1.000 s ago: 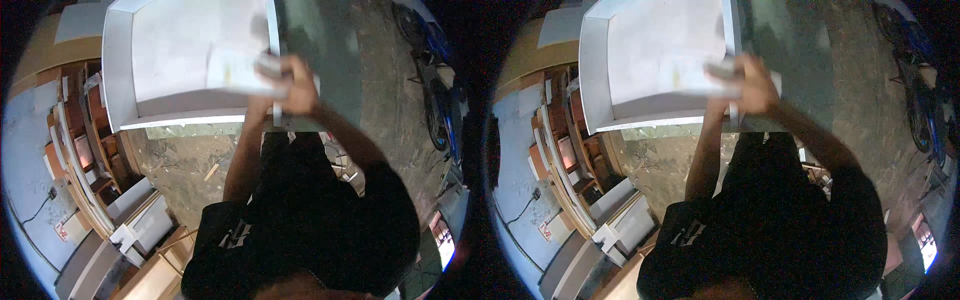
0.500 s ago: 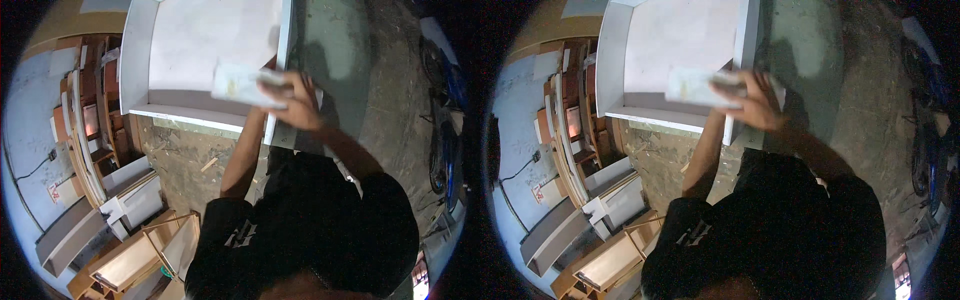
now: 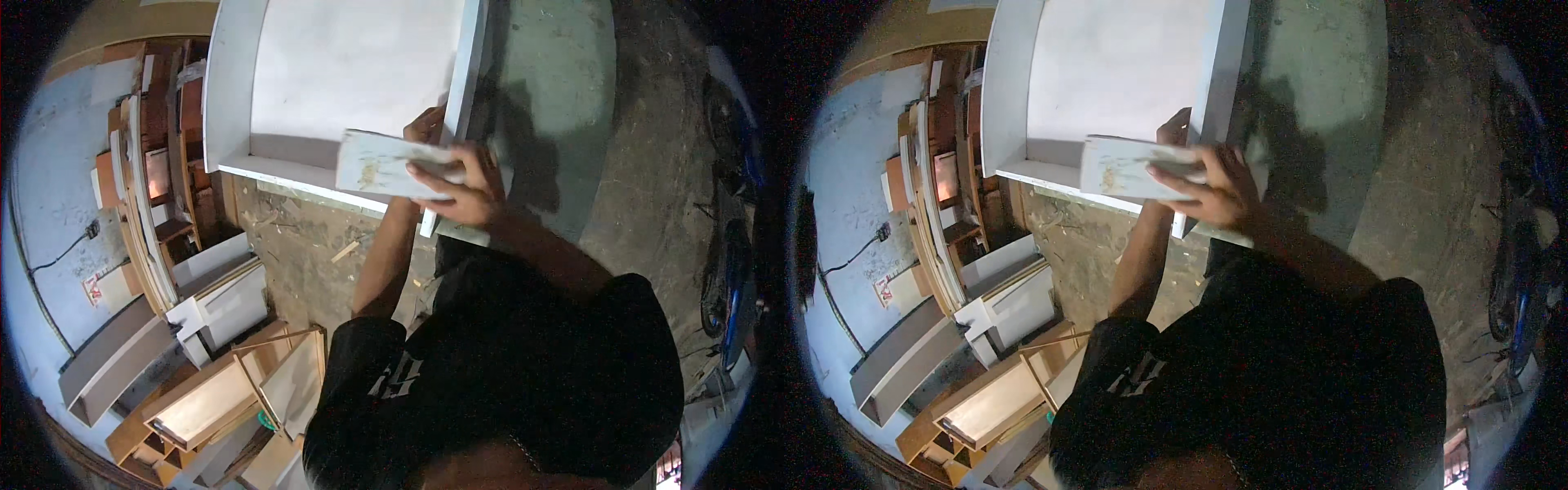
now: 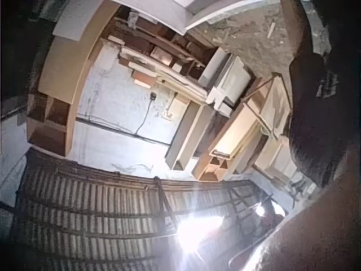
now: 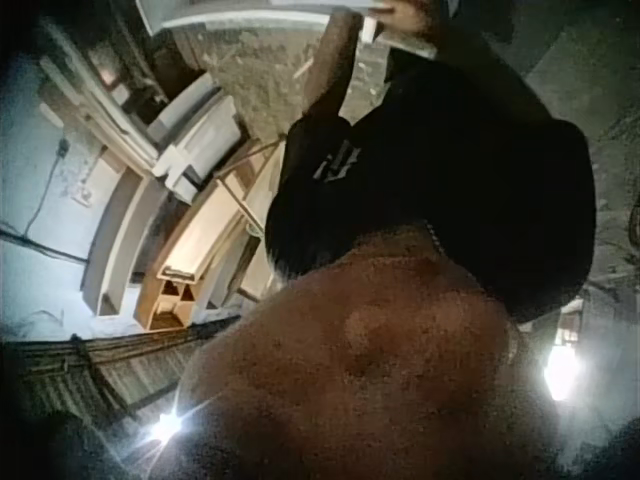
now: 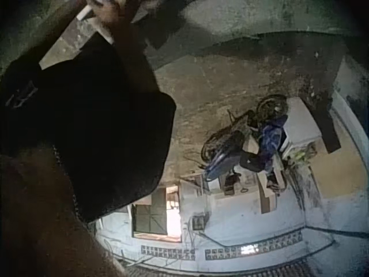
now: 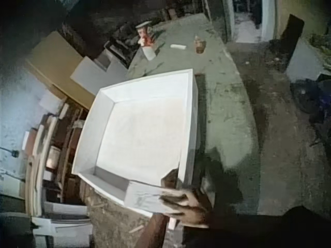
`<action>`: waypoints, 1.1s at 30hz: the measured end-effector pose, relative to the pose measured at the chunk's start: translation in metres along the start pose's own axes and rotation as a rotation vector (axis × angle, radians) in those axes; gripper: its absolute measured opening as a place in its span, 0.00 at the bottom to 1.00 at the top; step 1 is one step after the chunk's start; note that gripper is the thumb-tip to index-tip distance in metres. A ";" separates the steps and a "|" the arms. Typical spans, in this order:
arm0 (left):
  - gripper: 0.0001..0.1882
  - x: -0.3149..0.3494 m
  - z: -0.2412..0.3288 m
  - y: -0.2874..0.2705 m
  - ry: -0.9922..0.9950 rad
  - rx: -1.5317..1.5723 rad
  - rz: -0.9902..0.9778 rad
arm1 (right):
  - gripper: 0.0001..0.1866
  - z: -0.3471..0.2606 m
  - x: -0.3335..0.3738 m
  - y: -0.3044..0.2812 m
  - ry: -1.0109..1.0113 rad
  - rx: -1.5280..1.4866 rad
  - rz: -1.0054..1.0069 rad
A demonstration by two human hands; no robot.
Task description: The person sands the outer edges and corner of a white wooden drawer using a hand sanding block, after spraying a liquid onto the drawer surface.
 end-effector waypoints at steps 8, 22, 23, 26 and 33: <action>0.13 -0.012 0.002 0.011 -0.120 0.030 0.030 | 0.27 0.128 -0.139 -0.050 0.347 0.117 0.356; 0.19 -0.012 0.003 0.021 0.041 -0.060 0.008 | 0.31 0.170 -0.143 -0.064 0.435 0.205 0.352; 0.19 -0.016 0.002 0.018 0.105 -0.059 0.035 | 0.32 0.166 -0.151 -0.068 0.416 0.241 0.342; 0.19 -0.019 -0.025 -0.009 0.174 0.189 0.037 | 0.25 0.076 -0.074 -0.011 0.339 0.253 0.237; 0.25 -0.006 0.002 0.027 -0.103 0.136 -0.179 | 0.30 0.153 -0.101 -0.038 0.332 0.189 0.213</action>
Point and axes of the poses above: each hand's wrist, its own x-axis away from the middle knuckle, its own y-axis out of the palm, z = x × y, the point moved 7 cm from there along -x, towards the middle knuckle
